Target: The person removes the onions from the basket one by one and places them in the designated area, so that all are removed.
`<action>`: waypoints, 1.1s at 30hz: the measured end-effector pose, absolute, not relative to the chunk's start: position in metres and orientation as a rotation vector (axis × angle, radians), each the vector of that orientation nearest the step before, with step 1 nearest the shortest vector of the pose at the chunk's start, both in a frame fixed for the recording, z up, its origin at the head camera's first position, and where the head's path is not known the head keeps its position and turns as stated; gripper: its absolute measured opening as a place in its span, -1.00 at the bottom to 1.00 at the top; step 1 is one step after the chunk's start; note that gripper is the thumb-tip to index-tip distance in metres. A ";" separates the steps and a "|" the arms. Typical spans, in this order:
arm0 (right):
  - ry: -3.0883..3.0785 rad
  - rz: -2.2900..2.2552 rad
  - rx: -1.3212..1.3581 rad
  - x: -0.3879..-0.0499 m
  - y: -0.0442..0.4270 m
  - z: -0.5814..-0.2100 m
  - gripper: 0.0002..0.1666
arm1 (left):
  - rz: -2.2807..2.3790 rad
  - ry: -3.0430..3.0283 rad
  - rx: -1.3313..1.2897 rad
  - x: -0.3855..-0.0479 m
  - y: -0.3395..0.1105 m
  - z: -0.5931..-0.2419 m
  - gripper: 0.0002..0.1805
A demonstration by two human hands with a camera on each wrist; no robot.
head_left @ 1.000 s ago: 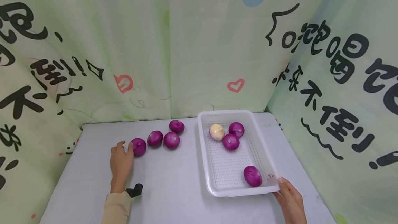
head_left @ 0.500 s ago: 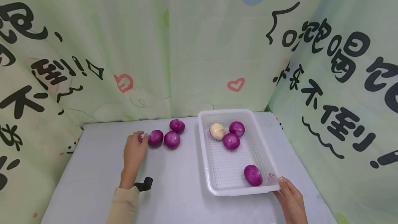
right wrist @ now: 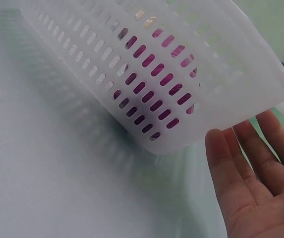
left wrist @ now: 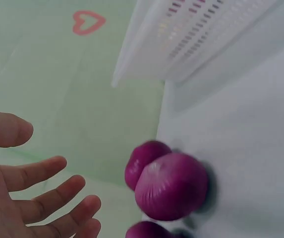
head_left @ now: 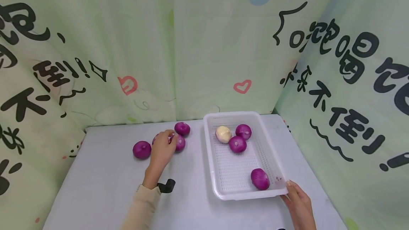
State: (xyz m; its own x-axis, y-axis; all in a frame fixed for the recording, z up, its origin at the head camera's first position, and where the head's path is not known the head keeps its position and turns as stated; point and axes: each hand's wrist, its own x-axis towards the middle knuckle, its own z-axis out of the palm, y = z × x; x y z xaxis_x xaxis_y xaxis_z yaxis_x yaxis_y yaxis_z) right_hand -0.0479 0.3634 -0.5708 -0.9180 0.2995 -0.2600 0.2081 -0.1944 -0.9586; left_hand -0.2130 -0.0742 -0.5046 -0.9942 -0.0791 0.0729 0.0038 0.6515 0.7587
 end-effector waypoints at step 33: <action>-1.888 2.345 -0.504 -0.048 0.363 -0.574 -0.75 | -2.325 -2.614 -0.375 -0.148 0.096 -0.511 -0.60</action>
State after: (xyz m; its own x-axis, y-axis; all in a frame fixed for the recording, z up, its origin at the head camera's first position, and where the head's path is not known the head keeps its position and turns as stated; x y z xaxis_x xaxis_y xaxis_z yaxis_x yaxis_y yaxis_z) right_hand -0.0484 0.3633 -0.5736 -0.9415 0.2727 -0.1981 0.1353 -0.2325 -0.9631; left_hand -0.1476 0.0962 -0.5105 -0.9080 0.3959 -0.1371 -0.0900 0.1352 0.9867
